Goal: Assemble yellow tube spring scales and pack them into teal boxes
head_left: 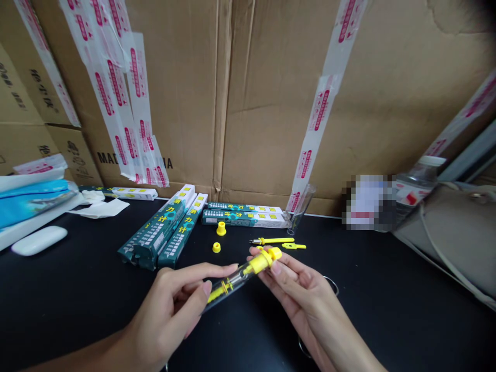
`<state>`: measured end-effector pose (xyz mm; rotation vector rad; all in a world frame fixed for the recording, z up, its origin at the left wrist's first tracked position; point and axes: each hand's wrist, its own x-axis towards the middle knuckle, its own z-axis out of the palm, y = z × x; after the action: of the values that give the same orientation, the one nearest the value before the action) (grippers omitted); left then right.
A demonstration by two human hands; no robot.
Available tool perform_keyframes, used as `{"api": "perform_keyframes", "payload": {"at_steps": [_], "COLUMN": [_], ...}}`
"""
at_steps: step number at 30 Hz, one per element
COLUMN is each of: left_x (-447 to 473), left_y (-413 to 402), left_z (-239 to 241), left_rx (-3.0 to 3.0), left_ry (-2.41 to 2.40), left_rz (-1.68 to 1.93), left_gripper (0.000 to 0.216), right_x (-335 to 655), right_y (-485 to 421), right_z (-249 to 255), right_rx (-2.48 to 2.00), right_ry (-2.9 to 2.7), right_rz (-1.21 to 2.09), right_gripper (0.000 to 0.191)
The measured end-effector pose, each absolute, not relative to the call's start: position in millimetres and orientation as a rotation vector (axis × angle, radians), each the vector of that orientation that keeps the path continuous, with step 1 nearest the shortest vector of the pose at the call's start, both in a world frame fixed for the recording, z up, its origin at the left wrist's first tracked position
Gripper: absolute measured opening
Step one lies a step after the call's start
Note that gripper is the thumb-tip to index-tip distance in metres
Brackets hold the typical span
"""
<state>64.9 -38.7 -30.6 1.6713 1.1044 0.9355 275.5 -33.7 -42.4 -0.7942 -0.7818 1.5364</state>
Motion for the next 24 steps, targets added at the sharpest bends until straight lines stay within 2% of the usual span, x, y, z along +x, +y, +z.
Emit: {"api": "perform_keyframes", "payload": {"at_steps": [4, 24], "left_x": [63.3, 64.4], "left_y": [-37.6, -37.9], "left_z": [-34.1, -31.8], "left_rx": [1.671, 1.656], "left_ry": [1.093, 1.127], "left_rz": [0.935, 0.928], "left_gripper": [0.046, 0.046], "right_x": [276.4, 280.2], "right_y": [-34.4, -30.7], "right_z": [-41.9, -47.9], "right_rx": [-0.803, -0.790], "right_ry": [-0.780, -0.740], "right_rz": [1.545, 1.568], "right_gripper": [0.028, 0.015]}}
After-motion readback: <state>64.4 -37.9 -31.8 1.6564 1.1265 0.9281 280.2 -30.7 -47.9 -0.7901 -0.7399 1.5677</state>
